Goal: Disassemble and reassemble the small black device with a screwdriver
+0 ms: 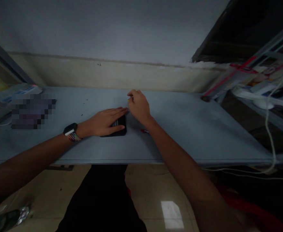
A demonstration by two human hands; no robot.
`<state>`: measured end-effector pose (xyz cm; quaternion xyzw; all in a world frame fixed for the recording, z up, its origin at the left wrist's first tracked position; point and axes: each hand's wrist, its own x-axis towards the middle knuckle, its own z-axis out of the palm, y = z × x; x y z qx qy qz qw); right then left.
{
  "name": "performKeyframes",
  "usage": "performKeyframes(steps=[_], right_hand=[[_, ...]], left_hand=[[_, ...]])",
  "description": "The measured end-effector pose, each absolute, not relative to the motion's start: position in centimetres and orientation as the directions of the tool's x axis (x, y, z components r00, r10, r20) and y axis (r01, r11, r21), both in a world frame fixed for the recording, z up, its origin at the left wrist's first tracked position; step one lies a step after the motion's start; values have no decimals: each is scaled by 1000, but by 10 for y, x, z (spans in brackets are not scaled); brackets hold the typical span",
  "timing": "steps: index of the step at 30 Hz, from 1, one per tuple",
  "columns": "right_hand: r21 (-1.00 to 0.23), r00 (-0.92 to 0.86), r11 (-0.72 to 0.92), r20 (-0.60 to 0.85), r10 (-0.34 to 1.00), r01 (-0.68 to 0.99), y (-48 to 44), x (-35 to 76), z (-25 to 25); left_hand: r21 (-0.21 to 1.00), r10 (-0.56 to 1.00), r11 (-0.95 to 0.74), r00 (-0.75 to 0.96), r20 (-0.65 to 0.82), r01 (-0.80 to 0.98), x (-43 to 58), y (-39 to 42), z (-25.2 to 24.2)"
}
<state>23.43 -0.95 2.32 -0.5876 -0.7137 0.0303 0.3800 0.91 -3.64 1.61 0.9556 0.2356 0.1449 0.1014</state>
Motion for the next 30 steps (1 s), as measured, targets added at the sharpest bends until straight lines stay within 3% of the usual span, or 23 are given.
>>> performKeyframes(steps=[7, 14, 21, 30], right_hand=[[-438, 33, 177, 430, 902, 881, -3, 246, 26], [-401, 10, 95, 252, 968, 911, -6, 243, 23], [-340, -33, 132, 282, 959, 931, -2, 247, 16], [-351, -50, 152, 283, 958, 924, -7, 242, 23]], left_hand=[[258, 480, -868, 847, 227, 423, 7, -36, 15], [305, 522, -836, 831, 192, 455, 8, -34, 13], [338, 635, -765, 731, 249, 548, -1, -20, 16], [359, 640, -745, 755, 145, 562, -6, -8, 0]])
